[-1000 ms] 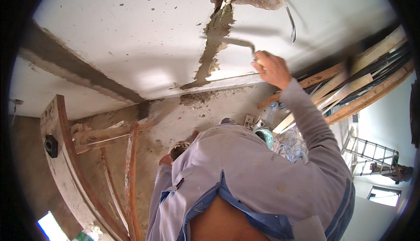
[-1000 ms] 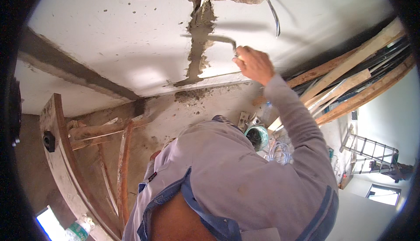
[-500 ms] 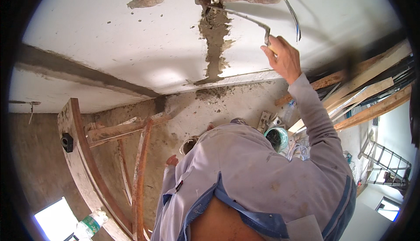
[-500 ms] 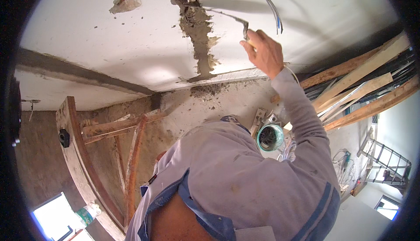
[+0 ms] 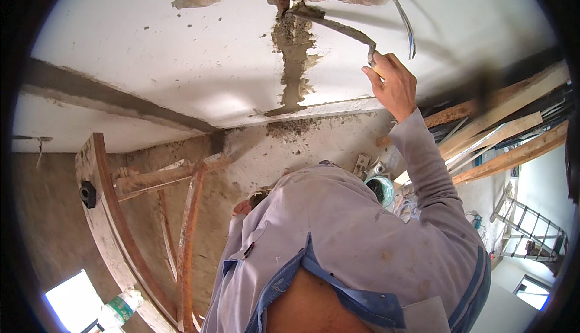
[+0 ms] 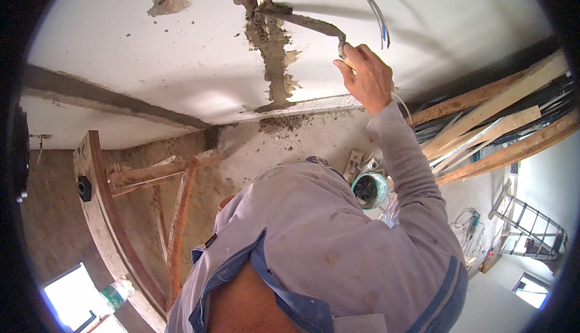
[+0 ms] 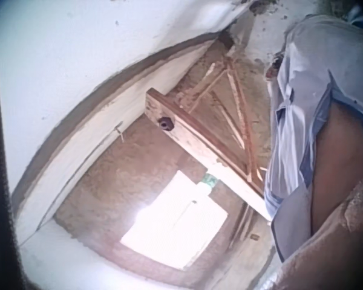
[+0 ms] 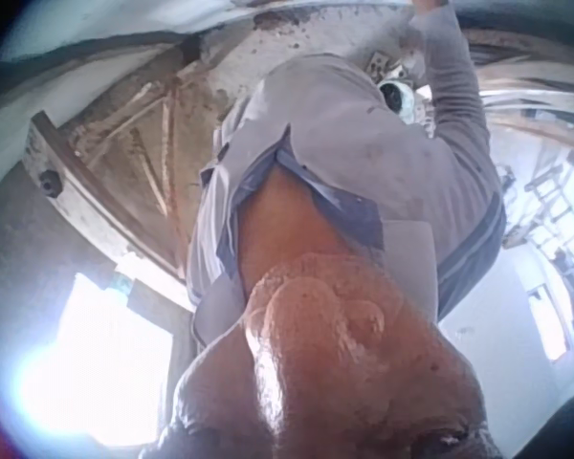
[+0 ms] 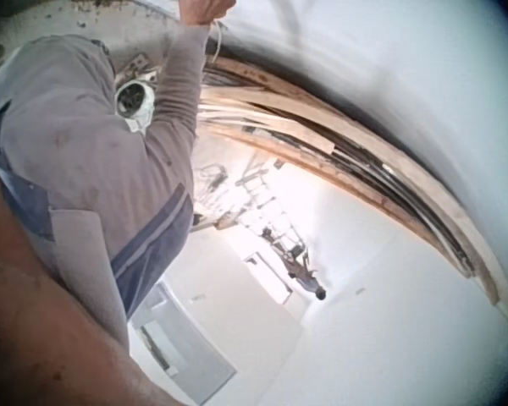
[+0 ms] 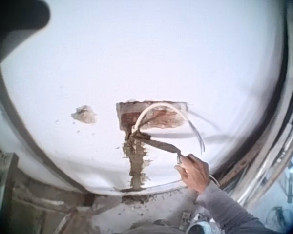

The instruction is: The person uses a trowel to apply wet plaster into a vertical gap in a wall, smoothing it over several times and scooping more plaster from a bucket.

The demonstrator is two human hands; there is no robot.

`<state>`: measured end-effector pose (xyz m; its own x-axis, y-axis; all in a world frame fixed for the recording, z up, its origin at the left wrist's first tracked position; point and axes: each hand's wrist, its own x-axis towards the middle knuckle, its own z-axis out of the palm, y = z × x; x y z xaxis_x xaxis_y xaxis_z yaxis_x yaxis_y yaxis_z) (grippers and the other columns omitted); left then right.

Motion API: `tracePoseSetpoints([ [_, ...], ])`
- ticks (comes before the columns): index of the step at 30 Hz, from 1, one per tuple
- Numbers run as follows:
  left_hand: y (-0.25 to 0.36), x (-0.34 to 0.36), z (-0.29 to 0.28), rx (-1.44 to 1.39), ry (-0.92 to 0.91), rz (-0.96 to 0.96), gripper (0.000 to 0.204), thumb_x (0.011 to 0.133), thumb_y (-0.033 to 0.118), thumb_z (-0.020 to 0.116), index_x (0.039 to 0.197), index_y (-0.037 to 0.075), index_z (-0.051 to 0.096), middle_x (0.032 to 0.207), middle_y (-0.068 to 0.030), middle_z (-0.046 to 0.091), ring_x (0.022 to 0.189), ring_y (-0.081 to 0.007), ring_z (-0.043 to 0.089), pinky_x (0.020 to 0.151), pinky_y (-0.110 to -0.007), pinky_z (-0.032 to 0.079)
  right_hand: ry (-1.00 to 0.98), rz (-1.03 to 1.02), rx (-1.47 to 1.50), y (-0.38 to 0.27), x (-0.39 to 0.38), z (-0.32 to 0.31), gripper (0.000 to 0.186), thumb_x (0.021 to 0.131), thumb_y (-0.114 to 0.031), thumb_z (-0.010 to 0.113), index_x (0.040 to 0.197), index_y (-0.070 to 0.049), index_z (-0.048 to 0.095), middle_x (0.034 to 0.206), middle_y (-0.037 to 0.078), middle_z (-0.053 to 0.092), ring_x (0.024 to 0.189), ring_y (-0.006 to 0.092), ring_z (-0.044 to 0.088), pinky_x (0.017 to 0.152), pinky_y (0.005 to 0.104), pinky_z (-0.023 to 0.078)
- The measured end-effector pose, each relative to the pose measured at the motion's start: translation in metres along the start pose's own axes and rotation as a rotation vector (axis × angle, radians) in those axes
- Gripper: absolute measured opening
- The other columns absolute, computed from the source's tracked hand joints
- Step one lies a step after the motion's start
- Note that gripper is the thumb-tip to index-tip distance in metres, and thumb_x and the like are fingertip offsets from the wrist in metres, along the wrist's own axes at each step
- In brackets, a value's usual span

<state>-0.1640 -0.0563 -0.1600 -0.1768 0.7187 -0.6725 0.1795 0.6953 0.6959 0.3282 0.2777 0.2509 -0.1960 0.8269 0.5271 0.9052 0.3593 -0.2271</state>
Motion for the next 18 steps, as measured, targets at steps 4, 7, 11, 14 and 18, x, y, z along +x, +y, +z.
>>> tracePoseSetpoints([
  [4,-0.001,0.003,-0.012,-0.009,0.023,0.009,0.041,0.081,0.024,0.069,0.120,0.011,0.063,0.094,-0.0059,0.068,0.082,-0.0159,0.063,0.068,-0.031,0.051,0.006,-0.061,0.257,0.006,-0.005,0.019,0.029,0.087,-0.027,0.065,0.100,-0.002,0.061,0.078,0.009,0.061,0.062,0.0218,0.060,0.054,0.0347,0.048],
  [7,-0.012,-0.002,-0.019,-0.017,0.047,0.005,0.041,0.081,0.024,0.069,0.120,0.011,0.063,0.094,-0.0058,0.068,0.081,-0.0157,0.063,0.068,-0.031,0.051,-0.109,0.051,0.583,-0.008,-0.013,0.052,0.033,0.091,-0.029,0.062,0.100,0.002,0.059,0.069,0.009,0.057,0.053,0.0160,0.054,0.049,0.0315,0.045],
  [11,-0.021,-0.011,-0.019,-0.022,0.054,0.011,0.041,0.081,0.025,0.069,0.120,0.011,0.063,0.094,-0.0058,0.069,0.081,-0.0156,0.063,0.068,-0.031,0.051,-0.126,0.147,0.757,-0.005,-0.016,0.114,0.033,0.095,-0.029,0.054,0.098,0.003,0.059,0.063,0.009,0.055,0.051,0.0146,0.051,0.047,0.0304,0.039],
  [14,-0.021,-0.020,-0.023,-0.021,0.067,0.018,0.041,0.081,0.025,0.070,0.120,0.012,0.063,0.094,-0.0058,0.069,0.081,-0.0155,0.063,0.067,-0.031,0.051,-0.085,0.198,0.713,0.000,-0.015,0.131,0.031,0.096,-0.028,0.052,0.095,0.002,0.059,0.060,0.009,0.054,0.051,0.0152,0.050,0.047,0.0310,0.039],
  [18,-0.029,-0.042,-0.046,-0.041,0.111,0.023,0.042,0.081,0.026,0.070,0.120,0.012,0.063,0.094,-0.0057,0.069,0.081,-0.0153,0.063,0.067,-0.030,0.051,-0.069,0.326,0.696,0.012,-0.045,0.120,0.029,0.096,-0.026,0.052,0.086,0.001,0.056,0.057,0.011,0.051,0.049,0.0173,0.048,0.047,0.0321,0.038],
])
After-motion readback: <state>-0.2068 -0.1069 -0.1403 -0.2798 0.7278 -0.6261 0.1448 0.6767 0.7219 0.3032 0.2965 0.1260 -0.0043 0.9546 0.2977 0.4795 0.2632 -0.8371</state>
